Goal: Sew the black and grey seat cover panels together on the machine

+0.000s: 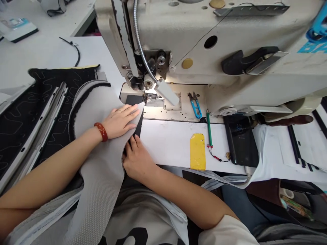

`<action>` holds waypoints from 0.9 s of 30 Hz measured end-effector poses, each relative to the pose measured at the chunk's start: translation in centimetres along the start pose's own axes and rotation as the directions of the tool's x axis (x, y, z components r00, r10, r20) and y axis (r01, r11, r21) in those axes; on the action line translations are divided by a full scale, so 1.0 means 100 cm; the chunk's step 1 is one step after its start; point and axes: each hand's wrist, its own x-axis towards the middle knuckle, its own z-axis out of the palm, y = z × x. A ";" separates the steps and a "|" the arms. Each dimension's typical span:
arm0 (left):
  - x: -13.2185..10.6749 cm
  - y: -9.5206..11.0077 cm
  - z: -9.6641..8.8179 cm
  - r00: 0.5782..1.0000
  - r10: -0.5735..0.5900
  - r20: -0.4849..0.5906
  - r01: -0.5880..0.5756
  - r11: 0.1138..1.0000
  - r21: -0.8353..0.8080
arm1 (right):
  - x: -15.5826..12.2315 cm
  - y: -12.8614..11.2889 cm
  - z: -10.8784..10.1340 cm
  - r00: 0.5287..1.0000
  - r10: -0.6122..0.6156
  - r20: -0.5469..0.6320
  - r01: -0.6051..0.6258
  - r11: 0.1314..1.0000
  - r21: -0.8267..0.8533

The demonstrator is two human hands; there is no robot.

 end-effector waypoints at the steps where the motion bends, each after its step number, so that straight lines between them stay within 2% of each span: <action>1: 0.002 0.001 -0.001 1.000 0.000 -0.001 0.000 1.000 0.016 | -0.002 0.000 -0.003 1.000 -0.013 -0.004 0.013 1.000 -0.011; 9: 0.007 0.011 0.000 0.994 -0.057 -0.090 0.060 0.998 0.028 | -0.016 0.000 -0.006 0.992 -0.120 -0.040 0.120 0.993 0.011; 16: 0.014 0.005 0.005 0.991 -0.040 -0.125 0.042 0.999 0.014 | -0.015 0.005 -0.004 0.994 -0.105 -0.028 0.106 0.993 0.050; 27: 0.028 0.003 0.001 0.991 -0.026 -0.132 0.026 1.000 -0.008 | -0.009 0.015 -0.009 0.998 -0.059 0.008 0.059 0.998 0.033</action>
